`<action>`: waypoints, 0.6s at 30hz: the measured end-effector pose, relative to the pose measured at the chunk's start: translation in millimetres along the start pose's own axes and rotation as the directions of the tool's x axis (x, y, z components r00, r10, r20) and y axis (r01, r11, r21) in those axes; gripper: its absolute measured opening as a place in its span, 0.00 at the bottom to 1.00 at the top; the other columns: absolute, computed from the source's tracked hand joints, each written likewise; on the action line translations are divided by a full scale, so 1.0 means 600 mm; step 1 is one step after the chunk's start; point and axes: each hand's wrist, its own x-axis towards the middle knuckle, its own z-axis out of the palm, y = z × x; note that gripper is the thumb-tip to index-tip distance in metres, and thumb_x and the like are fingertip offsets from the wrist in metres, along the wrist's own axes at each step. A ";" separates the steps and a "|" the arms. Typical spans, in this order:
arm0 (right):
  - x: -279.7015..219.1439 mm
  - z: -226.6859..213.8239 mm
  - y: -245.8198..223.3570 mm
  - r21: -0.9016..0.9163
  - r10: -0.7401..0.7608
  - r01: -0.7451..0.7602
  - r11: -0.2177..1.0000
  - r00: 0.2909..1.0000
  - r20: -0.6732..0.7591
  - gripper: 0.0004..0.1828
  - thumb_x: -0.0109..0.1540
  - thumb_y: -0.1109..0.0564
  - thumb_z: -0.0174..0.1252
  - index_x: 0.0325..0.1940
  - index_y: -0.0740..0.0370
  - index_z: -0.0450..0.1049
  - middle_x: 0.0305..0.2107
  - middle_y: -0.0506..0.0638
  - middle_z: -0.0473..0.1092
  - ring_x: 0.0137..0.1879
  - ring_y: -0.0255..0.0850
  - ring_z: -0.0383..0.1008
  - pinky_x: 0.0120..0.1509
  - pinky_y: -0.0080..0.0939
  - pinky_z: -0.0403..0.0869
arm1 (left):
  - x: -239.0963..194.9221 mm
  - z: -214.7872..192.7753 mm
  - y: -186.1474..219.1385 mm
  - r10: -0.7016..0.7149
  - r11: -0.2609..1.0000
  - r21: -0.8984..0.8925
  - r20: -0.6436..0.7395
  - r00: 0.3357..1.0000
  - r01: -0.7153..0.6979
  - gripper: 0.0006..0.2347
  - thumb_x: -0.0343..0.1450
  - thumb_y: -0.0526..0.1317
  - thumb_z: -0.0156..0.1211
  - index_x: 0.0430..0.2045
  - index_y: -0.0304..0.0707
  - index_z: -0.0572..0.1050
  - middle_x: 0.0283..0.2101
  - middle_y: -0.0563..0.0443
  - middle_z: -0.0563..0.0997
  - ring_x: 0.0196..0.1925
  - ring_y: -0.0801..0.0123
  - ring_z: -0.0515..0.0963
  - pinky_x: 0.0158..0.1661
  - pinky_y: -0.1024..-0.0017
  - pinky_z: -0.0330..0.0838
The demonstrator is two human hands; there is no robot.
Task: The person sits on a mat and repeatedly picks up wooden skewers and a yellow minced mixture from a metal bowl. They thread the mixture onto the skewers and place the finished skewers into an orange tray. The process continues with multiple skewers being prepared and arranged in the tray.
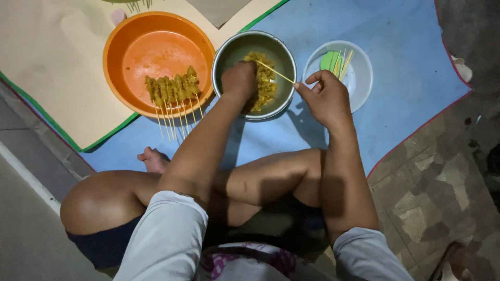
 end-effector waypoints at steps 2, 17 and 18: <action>0.004 0.000 0.002 -0.009 0.005 -0.005 1.000 1.000 -0.007 0.18 0.63 0.46 0.71 0.43 0.61 0.76 0.25 0.49 0.66 0.32 0.41 0.70 0.36 0.44 0.71 | 0.026 0.061 -0.031 0.017 0.999 0.049 -0.003 1.000 -0.017 0.06 0.69 0.37 0.64 0.34 0.36 0.83 0.32 0.41 0.79 0.36 0.47 0.83 0.39 0.51 0.80; -0.010 -0.021 -0.077 -0.140 0.136 -0.127 0.982 0.989 0.055 0.33 0.57 0.29 0.74 0.29 0.61 0.74 0.15 0.52 0.64 0.26 0.45 0.70 0.31 0.44 0.65 | 0.020 0.043 -0.003 0.063 0.978 0.194 0.054 0.997 -0.072 0.09 0.69 0.36 0.68 0.40 0.32 0.83 0.52 0.32 0.76 0.44 0.46 0.81 0.40 0.49 0.83; -0.011 -0.021 -0.081 -0.151 0.153 -0.141 0.978 0.986 0.073 0.33 0.56 0.29 0.74 0.29 0.62 0.74 0.15 0.53 0.63 0.27 0.46 0.70 0.31 0.45 0.65 | 0.010 0.020 0.011 0.067 0.976 0.200 0.098 0.993 -0.086 0.09 0.70 0.36 0.69 0.41 0.31 0.82 0.55 0.29 0.74 0.47 0.44 0.81 0.41 0.49 0.83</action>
